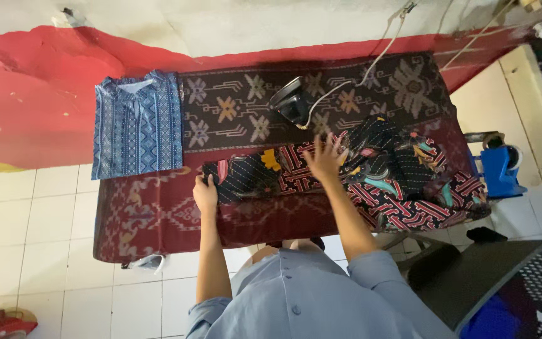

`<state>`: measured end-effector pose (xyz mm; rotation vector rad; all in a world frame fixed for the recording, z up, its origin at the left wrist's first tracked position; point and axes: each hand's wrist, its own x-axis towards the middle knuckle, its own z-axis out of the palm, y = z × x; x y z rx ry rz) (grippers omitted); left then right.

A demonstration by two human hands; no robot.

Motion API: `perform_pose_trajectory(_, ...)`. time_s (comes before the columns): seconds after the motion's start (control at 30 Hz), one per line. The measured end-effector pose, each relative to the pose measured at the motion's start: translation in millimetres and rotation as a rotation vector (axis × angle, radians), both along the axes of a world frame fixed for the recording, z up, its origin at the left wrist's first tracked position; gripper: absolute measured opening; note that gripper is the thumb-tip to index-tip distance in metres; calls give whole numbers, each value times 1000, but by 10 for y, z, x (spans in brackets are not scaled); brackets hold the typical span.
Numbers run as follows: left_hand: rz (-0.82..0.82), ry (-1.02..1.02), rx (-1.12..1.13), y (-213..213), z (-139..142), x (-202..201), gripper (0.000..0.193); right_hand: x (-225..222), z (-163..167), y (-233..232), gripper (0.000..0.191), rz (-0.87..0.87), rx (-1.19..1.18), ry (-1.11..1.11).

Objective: The person irons a patterned fabric by hand using a dry iron, smoothing and pressing different sections of the garment on a flat surface.

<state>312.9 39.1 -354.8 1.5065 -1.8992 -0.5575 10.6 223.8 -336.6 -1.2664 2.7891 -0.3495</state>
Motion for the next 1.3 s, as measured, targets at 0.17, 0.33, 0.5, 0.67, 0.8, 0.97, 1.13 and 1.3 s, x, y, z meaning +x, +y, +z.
perform_pose_trajectory(0.17,87,-75,16,18,-68,-107,30,763,-59,-202,72,359,79,23)
perform_pose_trajectory(0.33,90,-103,-40,37,-172,-133,28,863,-128,-115,67,435,-156,17)
perform_pose_trajectory(0.5,106,-123,-25,50,-252,-151,27,158,-95,228,65,116,166,-54)
perform_pose_trajectory(0.67,118,-135,-21,113,-261,-186,27,-520,-29,450,63,-173,149,-163)
perform_pose_trajectory(0.8,135,-85,-38,151,-163,-216,28,-831,75,395,64,-104,-15,-31)
perform_pose_trajectory(0.97,72,63,-115,140,71,-353,25,-1181,317,296,42,-44,41,-38)
perform_pose_trajectory(1.13,-9,93,-200,77,285,-706,26,-1429,518,271,20,-103,-227,88)
perform_pose_trajectory(1.3,61,-7,-58,-17,467,-978,29,-1337,596,155,33,-234,-79,-2)
